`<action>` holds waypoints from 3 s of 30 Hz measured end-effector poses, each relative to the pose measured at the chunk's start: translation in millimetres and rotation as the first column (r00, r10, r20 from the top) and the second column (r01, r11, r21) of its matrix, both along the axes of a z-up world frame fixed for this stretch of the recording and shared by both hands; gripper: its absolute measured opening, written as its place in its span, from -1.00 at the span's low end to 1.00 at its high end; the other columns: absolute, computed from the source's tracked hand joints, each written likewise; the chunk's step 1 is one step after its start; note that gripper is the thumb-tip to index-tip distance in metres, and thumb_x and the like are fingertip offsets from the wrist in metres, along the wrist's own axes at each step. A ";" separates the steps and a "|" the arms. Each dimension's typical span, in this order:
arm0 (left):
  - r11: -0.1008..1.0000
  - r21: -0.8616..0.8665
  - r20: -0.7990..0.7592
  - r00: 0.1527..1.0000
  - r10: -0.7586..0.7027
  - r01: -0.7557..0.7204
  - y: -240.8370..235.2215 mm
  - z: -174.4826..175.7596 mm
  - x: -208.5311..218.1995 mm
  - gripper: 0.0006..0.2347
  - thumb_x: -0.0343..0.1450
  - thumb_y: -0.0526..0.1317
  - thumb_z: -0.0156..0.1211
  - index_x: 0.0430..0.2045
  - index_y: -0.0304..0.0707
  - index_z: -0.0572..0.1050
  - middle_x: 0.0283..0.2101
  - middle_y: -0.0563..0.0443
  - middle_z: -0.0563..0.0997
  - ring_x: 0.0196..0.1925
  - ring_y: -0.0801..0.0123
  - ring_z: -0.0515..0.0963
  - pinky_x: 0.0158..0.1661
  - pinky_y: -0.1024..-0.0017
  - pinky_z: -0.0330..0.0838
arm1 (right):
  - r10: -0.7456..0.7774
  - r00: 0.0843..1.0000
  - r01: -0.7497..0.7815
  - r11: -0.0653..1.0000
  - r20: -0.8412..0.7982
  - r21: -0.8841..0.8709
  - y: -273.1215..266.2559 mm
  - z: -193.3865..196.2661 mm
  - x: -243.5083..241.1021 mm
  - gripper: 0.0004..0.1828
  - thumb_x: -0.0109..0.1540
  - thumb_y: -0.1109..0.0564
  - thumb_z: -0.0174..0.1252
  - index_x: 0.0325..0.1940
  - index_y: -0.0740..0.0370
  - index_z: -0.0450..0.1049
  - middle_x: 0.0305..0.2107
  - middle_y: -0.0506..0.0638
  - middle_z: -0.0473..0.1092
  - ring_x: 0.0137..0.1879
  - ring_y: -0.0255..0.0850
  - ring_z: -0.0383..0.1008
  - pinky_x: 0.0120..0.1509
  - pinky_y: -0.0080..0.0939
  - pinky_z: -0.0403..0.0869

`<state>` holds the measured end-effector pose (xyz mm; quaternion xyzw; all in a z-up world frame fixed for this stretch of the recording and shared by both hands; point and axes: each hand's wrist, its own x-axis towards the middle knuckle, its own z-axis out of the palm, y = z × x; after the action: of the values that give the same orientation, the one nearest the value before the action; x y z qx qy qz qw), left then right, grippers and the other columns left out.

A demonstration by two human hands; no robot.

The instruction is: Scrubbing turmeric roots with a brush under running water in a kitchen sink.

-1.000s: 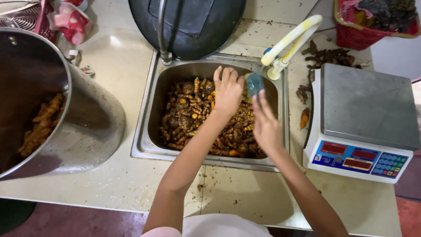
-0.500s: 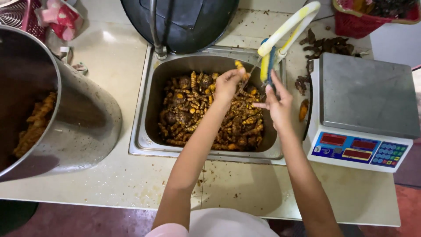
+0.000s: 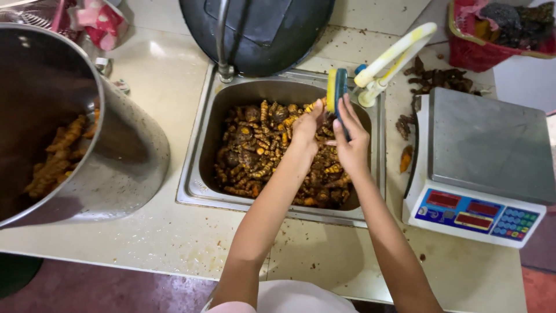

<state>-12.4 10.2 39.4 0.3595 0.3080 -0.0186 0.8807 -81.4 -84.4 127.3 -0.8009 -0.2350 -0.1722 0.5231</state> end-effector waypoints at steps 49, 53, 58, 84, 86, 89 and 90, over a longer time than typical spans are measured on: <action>0.504 0.858 0.287 0.906 -0.310 -0.100 -17.7 2.7 -14.4 -0.75 0.37 -0.08 0.36 -0.07 0.26 0.59 -0.17 0.21 0.70 0.11 0.32 0.52 0.32 -0.03 -0.15 | 0.507 0.653 0.233 0.572 -0.563 0.786 -53.8 -103.7 41.7 -0.30 0.35 0.02 0.16 0.56 -0.08 0.10 0.35 0.14 0.21 0.30 0.15 0.46 0.40 0.21 0.48; 0.538 0.835 0.299 0.915 -0.271 -0.114 -20.5 2.4 3.2 -0.72 0.34 0.00 0.39 -0.07 0.37 0.59 -0.16 0.28 0.71 0.06 0.37 0.59 0.25 0.10 0.02 | 0.480 0.574 0.336 0.601 -0.663 0.726 -35.8 -97.4 -3.6 -0.31 0.33 0.05 0.12 0.54 -0.06 0.11 0.38 0.18 0.17 0.26 0.20 0.45 0.38 0.30 0.41; 0.781 0.616 0.391 0.899 -0.197 -0.097 -13.3 31.0 -14.0 -0.72 0.33 -0.15 0.43 -0.08 0.02 0.64 -0.30 0.00 0.74 -0.17 0.47 0.70 0.05 0.47 0.46 | 0.495 0.514 0.421 0.566 -0.701 0.708 -35.0 -117.4 -34.1 -0.31 0.34 0.09 0.09 0.55 -0.04 0.08 0.45 0.28 0.04 0.38 0.37 0.26 0.43 0.43 0.27; 0.772 0.634 0.105 0.986 -0.131 0.035 -33.8 -35.7 18.5 -0.80 0.28 0.27 0.36 -0.30 0.59 0.65 -0.48 0.58 0.66 -0.39 0.64 0.63 -0.10 0.47 0.09 | -0.166 0.870 0.321 0.906 -0.465 0.277 -17.2 -28.5 25.5 -0.62 0.37 -0.09 0.25 0.09 0.25 0.55 0.32 0.03 0.20 -0.57 -0.40 0.31 -0.53 -0.40 0.56; 0.741 0.671 0.123 0.986 -0.115 0.002 -12.6 -10.8 -10.6 -0.78 0.27 0.19 0.42 -0.29 0.42 0.67 -0.49 0.41 0.64 -0.42 0.53 0.65 -0.21 0.51 0.30 | -0.142 0.878 0.303 0.904 -0.457 0.302 -21.2 -53.9 48.7 -0.67 0.35 -0.07 0.26 0.00 0.24 0.58 0.29 0.00 0.24 -0.57 -0.41 0.30 -0.53 -0.41 0.55; 0.472 0.881 0.131 0.974 -0.187 -0.028 16.4 13.0 -46.5 -0.80 0.34 0.09 0.36 -0.25 0.23 0.67 -0.37 0.24 0.67 -0.20 0.35 0.64 0.02 0.18 0.19 | -0.057 0.858 0.263 0.902 -0.510 0.342 -13.6 -59.4 59.4 -0.73 0.34 -0.04 0.26 -0.09 0.22 0.62 0.23 -0.08 0.31 -0.59 -0.39 0.29 -0.58 -0.37 0.51; 0.192 0.981 0.083 0.956 -0.281 -0.029 24.1 18.0 -58.6 -0.82 0.42 0.07 0.23 -0.20 0.22 0.64 -0.23 0.24 0.72 0.05 0.29 0.61 0.37 -0.19 -0.14 | -0.009 0.822 0.259 0.897 -0.569 0.359 -10.3 -56.4 57.2 -0.73 0.35 -0.04 0.23 -0.10 0.20 0.63 0.20 -0.13 0.34 -0.61 -0.35 0.30 -0.63 -0.32 0.49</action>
<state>-70.9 34.3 57.4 0.8567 0.1084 0.1511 0.4812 -24.2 -94.6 70.9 -0.6988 0.0275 -0.0168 0.7146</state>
